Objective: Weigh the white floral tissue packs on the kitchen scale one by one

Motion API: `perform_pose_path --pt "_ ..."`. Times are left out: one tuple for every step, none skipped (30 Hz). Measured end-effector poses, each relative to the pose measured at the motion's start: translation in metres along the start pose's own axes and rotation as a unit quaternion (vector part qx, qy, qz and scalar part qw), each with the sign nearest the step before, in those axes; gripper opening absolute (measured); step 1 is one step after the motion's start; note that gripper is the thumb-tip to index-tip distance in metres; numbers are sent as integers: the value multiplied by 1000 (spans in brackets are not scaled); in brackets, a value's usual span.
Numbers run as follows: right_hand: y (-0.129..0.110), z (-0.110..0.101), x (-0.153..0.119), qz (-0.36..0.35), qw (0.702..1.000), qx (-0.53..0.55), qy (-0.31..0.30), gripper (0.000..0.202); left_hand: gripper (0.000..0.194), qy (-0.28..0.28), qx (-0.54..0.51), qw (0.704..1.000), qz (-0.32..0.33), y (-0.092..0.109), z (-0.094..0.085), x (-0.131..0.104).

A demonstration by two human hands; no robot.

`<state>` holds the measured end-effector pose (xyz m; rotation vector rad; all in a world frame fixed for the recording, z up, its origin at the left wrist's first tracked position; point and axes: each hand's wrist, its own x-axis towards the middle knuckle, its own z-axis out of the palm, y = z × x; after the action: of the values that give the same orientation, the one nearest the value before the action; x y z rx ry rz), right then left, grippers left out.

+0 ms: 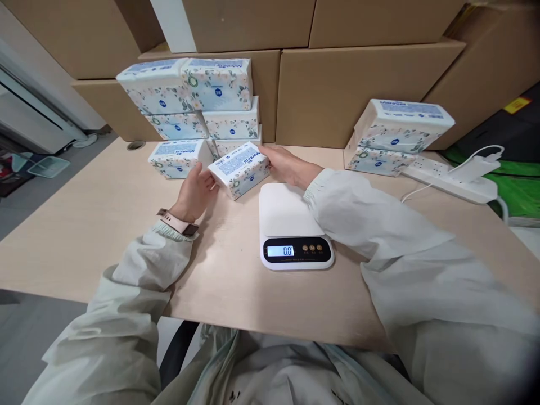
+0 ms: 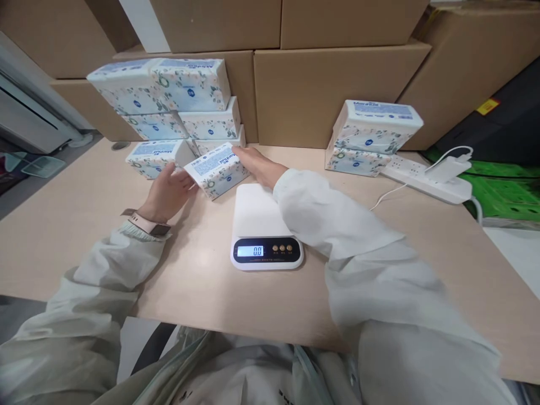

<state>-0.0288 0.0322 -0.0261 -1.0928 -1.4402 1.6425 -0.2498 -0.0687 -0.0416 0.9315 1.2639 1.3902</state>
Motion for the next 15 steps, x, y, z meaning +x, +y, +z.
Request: perform_pose_path --pt "-5 1 -4 7 1000 2 6 27 56 -37 2 999 1 2 3 -5" --pt "-11 0 -11 -5 1000 0 11 27 58 -64 5 998 13 6 7 -11" --pt "-18 -2 -22 -28 1000 -5 10 27 58 -79 6 996 33 11 12 -19" --pt "-26 -4 -36 -58 998 -14 3 26 57 -88 5 995 53 18 17 -28" --pt "-34 -8 -54 -93 995 -26 -8 24 55 -94 2 993 70 25 23 -38" --pt "-42 -13 -75 -128 991 -42 -21 21 54 -99 -3 992 83 32 29 -48" --pt "-48 -17 -97 -162 985 -59 -31 18 52 -105 -7 990 92 38 36 -59" --pt "-52 -22 -119 -185 979 -77 -36 19 51 -113 -9 989 97 44 44 -69" --pt "-53 -28 -141 -198 976 -89 -26 23 50 -124 -8 988 96 48 51 -77" --pt "-53 -32 -161 -203 974 -97 -11 27 50 -139 -5 986 91 50 58 -85" --pt "-50 -37 -179 -196 975 -101 1 31 51 -157 0 984 80 51 65 -91" --pt "-46 -41 -195 -181 978 -102 12 35 52 -176 8 982 65 51 70 -95" --pt "-41 -45 -207 -158 982 -100 19 38 54 -197 19 979 49 50 75 -97" --pt "-35 -48 -217 -132 986 -97 21 42 57 -217 33 975 36 48 78 -98" --pt "-29 -50 -224 -106 990 -92 20 45 60 -235 49 970 28 46 81 -98"
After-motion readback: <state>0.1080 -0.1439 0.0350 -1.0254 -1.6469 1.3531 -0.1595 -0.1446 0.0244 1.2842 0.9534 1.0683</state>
